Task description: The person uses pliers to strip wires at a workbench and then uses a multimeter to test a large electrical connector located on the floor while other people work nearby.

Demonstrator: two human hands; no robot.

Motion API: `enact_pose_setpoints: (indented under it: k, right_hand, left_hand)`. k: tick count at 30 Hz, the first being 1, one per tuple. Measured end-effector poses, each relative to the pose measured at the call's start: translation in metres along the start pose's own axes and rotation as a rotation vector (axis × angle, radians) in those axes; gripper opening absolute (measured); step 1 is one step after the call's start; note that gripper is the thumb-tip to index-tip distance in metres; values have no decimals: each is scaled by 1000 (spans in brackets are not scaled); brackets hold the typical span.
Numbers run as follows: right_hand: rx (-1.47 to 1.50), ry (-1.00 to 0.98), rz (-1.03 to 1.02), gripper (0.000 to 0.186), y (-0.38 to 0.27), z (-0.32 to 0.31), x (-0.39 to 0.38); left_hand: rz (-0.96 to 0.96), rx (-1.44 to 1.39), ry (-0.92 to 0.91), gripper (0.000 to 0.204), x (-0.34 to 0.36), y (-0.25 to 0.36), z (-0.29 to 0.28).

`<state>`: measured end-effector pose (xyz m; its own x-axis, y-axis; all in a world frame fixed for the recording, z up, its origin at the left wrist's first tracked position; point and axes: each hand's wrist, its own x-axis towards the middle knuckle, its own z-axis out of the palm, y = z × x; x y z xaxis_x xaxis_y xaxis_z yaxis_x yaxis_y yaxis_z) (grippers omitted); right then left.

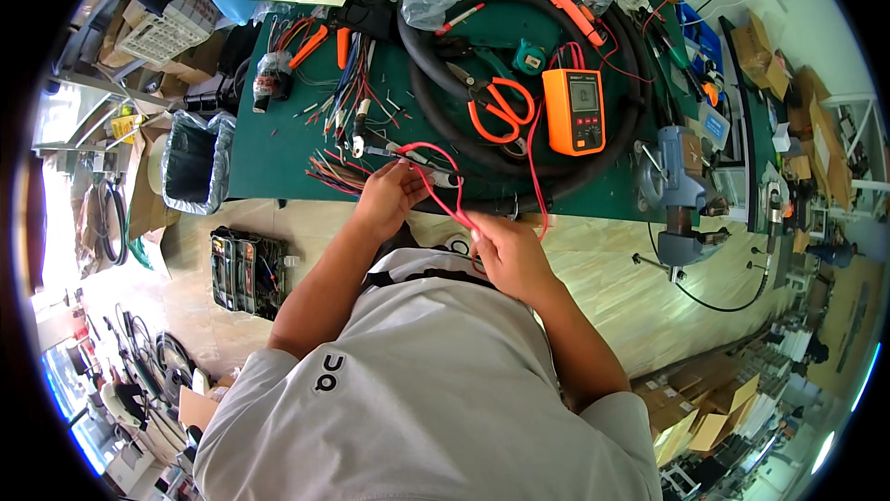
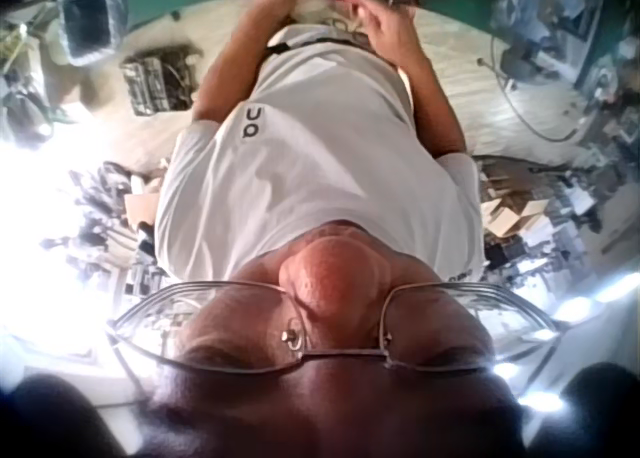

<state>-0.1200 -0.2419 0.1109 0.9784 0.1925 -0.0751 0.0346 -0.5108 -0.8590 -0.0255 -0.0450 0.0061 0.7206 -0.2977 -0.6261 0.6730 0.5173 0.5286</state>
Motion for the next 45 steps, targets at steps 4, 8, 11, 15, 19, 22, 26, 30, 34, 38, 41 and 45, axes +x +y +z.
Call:
enact_pose_setpoints:
  k: [4, 8, 11, 15, 19, 22, 26, 30, 34, 38, 41, 45]
  right_hand:
    - [28, -164, 22, 23, -9, -16, -16]
    - [215, -173, 191, 22, -19, -40, -26]
    - [159, -201, 304, 22, -13, -51, -24]
    - [-64, -195, 216, 53, -11, -58, -18]
    - [270, -280, 45, 81, -19, -58, 11]
    - [-165, -306, -15, 77, -33, -18, 35]
    - [-147, -405, 82, 55, -41, 8, 54]
    - [-57, -300, 78, 44, -34, 18, 57]
    - [12, -202, 146, 35, -20, 10, 63]
    - [17, -187, 153, 32, -22, 13, 70]
    - [-2, -166, 173, 31, -25, 15, 75]
    - [21, -127, 206, 31, -23, 16, 80]
  left_hand:
    - [45, -87, 13, 22, -4, 5, 8]
    - [-16, -114, -10, 16, -15, 4, 12]
    - [-93, 16, -91, 17, -27, -1, 5]
    - [14, 19, -127, 18, -50, -9, -6]
    - [250, 146, -111, 18, -73, 1, 8]
    - [406, 233, -215, 19, -90, 10, 17]
    - [508, 241, -243, 19, -97, 15, 15]
    - [575, 339, -19, 11, -105, 27, -11]
    - [765, 828, 576, 10, -70, 49, -105]
    - [922, 1535, 586, 26, -39, 73, -130]
    - [840, 1600, 445, 31, -25, 82, -144]
    - [798, 1484, 310, 24, -27, 105, -146]
